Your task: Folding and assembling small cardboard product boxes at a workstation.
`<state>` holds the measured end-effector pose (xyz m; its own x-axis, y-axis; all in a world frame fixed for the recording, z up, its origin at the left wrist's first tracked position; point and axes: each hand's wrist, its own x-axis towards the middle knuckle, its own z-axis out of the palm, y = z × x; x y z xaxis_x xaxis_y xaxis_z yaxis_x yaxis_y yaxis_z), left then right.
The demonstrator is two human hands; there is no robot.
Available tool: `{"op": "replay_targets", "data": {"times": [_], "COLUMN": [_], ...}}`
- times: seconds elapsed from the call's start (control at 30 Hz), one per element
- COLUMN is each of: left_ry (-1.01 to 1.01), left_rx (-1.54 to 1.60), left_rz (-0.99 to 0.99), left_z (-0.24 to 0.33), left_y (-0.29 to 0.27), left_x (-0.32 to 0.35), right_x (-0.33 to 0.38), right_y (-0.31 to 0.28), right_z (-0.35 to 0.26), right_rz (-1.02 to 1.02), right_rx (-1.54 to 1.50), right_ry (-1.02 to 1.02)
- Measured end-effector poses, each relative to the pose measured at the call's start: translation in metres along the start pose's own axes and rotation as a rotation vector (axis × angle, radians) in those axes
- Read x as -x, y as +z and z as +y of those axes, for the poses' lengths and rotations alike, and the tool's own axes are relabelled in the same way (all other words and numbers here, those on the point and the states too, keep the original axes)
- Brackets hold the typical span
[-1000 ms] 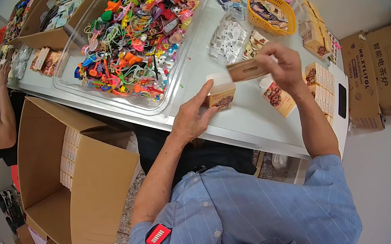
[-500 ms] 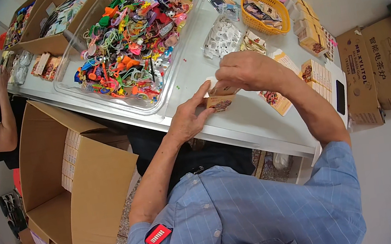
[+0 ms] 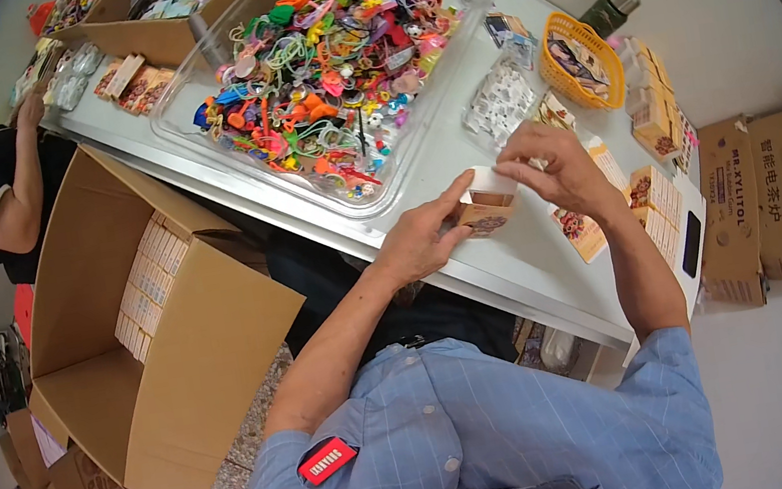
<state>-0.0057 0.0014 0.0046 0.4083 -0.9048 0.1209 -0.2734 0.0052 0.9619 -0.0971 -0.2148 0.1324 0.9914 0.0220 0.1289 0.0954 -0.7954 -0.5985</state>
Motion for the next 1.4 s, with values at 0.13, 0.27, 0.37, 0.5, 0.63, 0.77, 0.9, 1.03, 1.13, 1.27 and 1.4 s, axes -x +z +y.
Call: {"op": "replay_targets", "data": {"times": [0.13,0.27,0.37,0.5,0.63,0.77,0.9,1.03,1.13,1.27,1.4], "left_ry": [0.085,-0.029,0.025,0.055,0.084,-0.020,-0.021,0.007,0.029,-0.012,0.005], "left_rx": [-0.003,0.066,0.078,0.071,0.064,0.054,0.012,-0.002,-0.028,0.007,-0.011], "left_rz": [0.044,-0.022,-0.009,0.026,0.030,-0.036,-0.006,-0.003,-0.014,-0.004,0.018], "left_z": [-0.007,-0.003,-0.012,-0.013,-0.012,-0.003,-0.006,-0.002,-0.004,-0.011,-0.008], "left_y": [0.002,-0.001,0.008,0.006,0.006,0.000,-0.002,0.000,0.001,0.005,0.006], "left_x": [0.001,0.001,-0.003,-0.001,-0.001,-0.002,0.002,-0.001,-0.001,-0.002,-0.003], "right_x": [-0.061,-0.157,-0.209,-0.219,-0.223,-0.214,-0.168,-0.056,0.007,0.039,0.054], "right_y": [0.010,0.039,0.075,0.102,0.105,0.080,0.030,-0.004,0.017,0.040,0.043], "right_z": [-0.030,-0.031,0.012,0.011,0.018,0.022,-0.011,-0.034,-0.023,-0.007,-0.003], "right_rz": [0.262,-0.075,-0.510,-0.787,-0.876,-0.726,-0.026,0.249,0.328,0.374,0.299], "right_rx": [0.048,0.403,0.574,0.522,0.711,0.474,-0.023,-0.101,-0.128,0.001,0.064], "right_ry": [-0.160,-0.149,0.035,0.119,-0.004,-0.054,-0.138,0.051,0.134,0.057,-0.002]}}
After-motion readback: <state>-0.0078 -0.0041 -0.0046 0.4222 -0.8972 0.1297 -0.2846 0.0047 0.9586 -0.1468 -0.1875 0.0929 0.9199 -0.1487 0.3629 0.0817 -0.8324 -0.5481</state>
